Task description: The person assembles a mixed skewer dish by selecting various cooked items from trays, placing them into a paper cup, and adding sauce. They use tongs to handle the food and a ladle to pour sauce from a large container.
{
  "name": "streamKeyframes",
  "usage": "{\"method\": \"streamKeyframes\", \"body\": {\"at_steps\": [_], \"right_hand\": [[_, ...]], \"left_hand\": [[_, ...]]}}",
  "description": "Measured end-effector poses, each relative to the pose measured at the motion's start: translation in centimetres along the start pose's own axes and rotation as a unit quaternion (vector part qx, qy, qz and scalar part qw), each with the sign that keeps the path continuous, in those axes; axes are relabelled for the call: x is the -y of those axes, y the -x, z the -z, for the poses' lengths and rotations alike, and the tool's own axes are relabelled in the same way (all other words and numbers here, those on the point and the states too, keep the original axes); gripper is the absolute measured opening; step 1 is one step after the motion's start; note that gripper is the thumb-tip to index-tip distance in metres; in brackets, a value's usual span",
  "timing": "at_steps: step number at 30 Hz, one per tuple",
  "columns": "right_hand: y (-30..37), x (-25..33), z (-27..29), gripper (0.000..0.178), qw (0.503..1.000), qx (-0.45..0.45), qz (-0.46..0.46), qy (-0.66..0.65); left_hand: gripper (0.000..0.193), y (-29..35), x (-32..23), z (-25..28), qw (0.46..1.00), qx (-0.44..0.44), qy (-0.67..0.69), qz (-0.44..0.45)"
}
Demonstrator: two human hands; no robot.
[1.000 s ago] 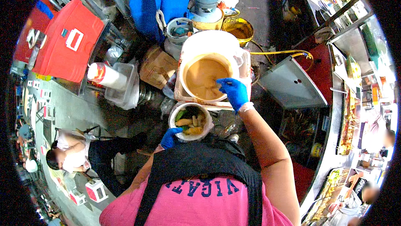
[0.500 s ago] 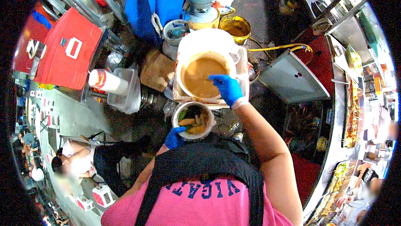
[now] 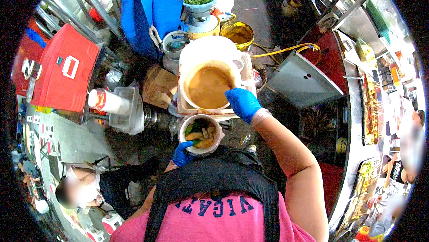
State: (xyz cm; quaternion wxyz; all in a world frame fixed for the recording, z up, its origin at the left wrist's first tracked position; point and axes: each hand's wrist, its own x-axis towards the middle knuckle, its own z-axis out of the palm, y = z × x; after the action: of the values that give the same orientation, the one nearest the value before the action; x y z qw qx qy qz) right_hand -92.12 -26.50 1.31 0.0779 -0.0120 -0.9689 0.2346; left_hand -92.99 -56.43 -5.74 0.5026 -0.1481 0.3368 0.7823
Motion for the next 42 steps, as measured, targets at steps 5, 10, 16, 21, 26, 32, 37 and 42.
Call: {"method": "streamKeyframes", "body": {"at_steps": [5,10,16,21,26,32,37,42], "right_hand": [[-0.9,2.1,-0.8,0.018,0.934,-0.030,-0.208,-0.290],[-2.7,1.3,-3.5,0.021,0.919,-0.123,-0.201,-0.317],[-2.6,0.0,-2.6,0.021,0.860,-0.126,-0.223,-0.442],[-2.2,-0.1,-1.7,0.021,0.780,-0.133,-0.304,-0.531],[-1.2,0.7,0.1,0.023,0.745,-0.148,-0.334,-0.558],[0.0,3.0,2.8,0.020,0.736,-0.190,-0.313,-0.570],[1.4,4.4,5.6,0.023,0.748,-0.186,-0.295,-0.565],[4.3,7.5,9.3,0.023,0.766,-0.179,-0.295,-0.543]], "left_hand": [[0.059,-0.1,0.1,0.3,0.999,0.000,-0.010,-0.033],[0.057,-1.1,0.6,2.3,1.000,-0.005,0.005,-0.006],[0.058,-1.1,0.9,2.7,0.999,0.018,-0.005,-0.034],[0.062,-1.1,0.5,1.2,1.000,0.023,-0.001,-0.018],[0.063,-1.8,0.8,1.5,0.998,0.052,0.003,-0.027],[0.058,-1.7,0.7,1.1,0.998,0.050,0.005,-0.027],[0.058,-2.1,1.2,1.5,0.997,0.065,0.044,-0.011],[0.058,-2.3,1.1,1.3,0.997,0.068,0.042,-0.006]]}}
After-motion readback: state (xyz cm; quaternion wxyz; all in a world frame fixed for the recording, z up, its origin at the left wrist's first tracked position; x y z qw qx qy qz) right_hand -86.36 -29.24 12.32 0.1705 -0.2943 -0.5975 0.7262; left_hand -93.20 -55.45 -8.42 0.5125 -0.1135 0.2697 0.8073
